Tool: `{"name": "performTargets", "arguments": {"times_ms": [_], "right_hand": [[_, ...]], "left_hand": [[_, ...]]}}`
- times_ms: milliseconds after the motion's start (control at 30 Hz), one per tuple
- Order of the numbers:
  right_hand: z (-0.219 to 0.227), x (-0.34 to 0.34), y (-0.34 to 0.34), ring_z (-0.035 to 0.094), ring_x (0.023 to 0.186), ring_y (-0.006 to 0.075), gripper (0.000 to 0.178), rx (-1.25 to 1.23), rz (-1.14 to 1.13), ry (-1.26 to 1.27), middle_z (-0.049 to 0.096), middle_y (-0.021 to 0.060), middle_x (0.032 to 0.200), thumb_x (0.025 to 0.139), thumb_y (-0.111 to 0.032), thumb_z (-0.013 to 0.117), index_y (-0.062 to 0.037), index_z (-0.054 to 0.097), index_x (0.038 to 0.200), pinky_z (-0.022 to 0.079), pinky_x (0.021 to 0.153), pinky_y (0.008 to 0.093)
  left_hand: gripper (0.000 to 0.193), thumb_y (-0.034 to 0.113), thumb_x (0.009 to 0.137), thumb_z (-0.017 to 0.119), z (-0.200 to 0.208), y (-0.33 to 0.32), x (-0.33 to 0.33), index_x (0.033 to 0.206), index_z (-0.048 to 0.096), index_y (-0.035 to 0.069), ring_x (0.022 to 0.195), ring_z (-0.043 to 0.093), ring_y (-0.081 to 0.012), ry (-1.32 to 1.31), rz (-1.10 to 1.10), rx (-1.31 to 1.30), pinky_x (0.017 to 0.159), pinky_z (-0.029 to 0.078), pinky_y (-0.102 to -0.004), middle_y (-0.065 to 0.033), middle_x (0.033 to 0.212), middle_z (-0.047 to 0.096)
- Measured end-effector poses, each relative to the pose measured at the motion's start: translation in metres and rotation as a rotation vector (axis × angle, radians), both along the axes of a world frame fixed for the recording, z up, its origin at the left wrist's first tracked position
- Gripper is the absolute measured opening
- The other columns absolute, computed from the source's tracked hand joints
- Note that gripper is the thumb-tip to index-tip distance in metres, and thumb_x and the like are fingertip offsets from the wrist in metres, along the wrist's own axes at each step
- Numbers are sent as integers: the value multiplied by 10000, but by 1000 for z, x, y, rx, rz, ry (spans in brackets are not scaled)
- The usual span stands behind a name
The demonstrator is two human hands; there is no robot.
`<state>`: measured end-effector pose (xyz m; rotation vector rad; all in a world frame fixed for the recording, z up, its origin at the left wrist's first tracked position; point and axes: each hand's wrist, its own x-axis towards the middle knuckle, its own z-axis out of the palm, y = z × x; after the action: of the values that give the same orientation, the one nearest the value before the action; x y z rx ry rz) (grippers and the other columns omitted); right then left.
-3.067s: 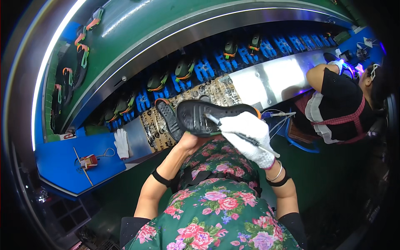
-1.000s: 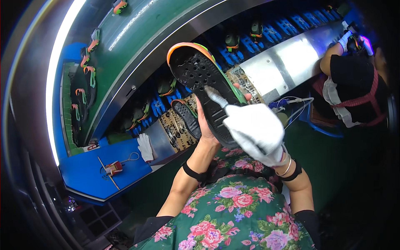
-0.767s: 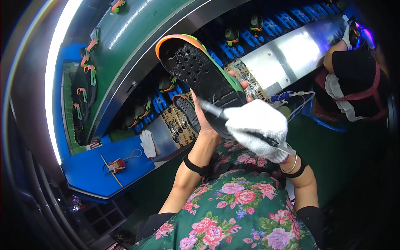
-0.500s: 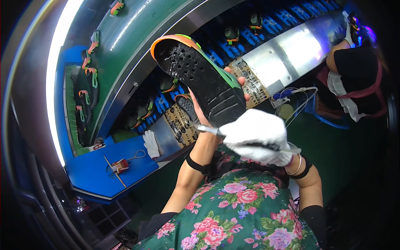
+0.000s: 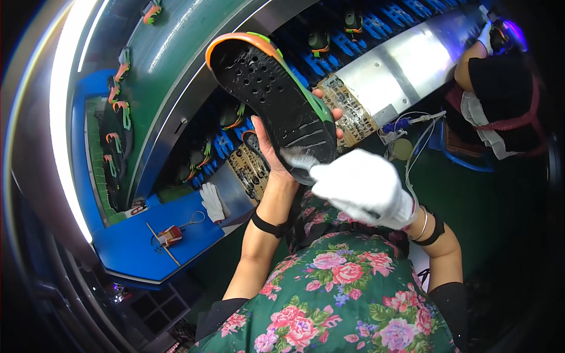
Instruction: Applying glue or adhesive to shoe soles using a brush at a production line.
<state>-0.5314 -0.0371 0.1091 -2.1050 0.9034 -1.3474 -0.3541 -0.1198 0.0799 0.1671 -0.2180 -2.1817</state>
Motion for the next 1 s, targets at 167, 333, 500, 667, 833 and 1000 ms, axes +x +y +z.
{"name": "performTargets", "arguments": {"times_ms": [167, 333, 500, 667, 833, 1000], "right_hand": [[0, 1, -4, 739, 866, 236, 220, 290, 155, -376, 785, 78, 986, 764, -31, 835, -83, 806, 976, 580, 769, 352], [-6, 9, 6, 732, 847, 250, 306, 22, 74, -102, 781, 82, 1050, 762, -58, 847, -88, 783, 1060, 581, 758, 344], [-11, 6, 16, 745, 864, 241, 156, 389, 175, -475, 785, 117, 961, 750, -16, 838, -66, 800, 893, 584, 768, 359], [-26, 9, 34, 728, 890, 282, 310, -22, 66, -69, 768, 117, 1103, 795, -17, 779, -80, 769, 1099, 582, 768, 371], [-26, 9, 63, 740, 871, 256, 330, 155, 265, -228, 787, 79, 1057, 732, -54, 865, -124, 798, 1047, 585, 752, 350], [-30, 6, 84, 744, 939, 268, 314, -25, 23, 0, 774, 111, 1099, 793, -47, 805, -88, 778, 1103, 596, 797, 371]], "left_hand": [[1122, 805, 870, 558, -9, -8, 19, 1602, 224, 23, 1231, 582, -524, 41, -256, -37, 964, 564, -624, -280, 1506, 428], [1017, 719, 907, 575, -16, -2, 24, 1611, 252, 60, 1260, 558, -543, -14, -199, 44, 971, 564, -630, -252, 1543, 388], [984, 678, 913, 570, -18, 6, 28, 1612, 270, 54, 1242, 573, -550, 8, -280, -85, 1001, 549, -616, -290, 1544, 395], [932, 566, 893, 599, -15, 9, 39, 1582, 319, 6, 1202, 604, -530, -279, -343, -33, 1011, 536, -591, -338, 1467, 471], [820, 455, 917, 602, -19, 24, 34, 1512, 408, -75, 1225, 606, -515, -115, -497, -128, 1029, 528, -567, -365, 1374, 564], [709, 334, 931, 613, -25, 38, 56, 1487, 449, -75, 1233, 631, -426, -273, -540, 73, 1056, 520, -535, -322, 1416, 563]]}}
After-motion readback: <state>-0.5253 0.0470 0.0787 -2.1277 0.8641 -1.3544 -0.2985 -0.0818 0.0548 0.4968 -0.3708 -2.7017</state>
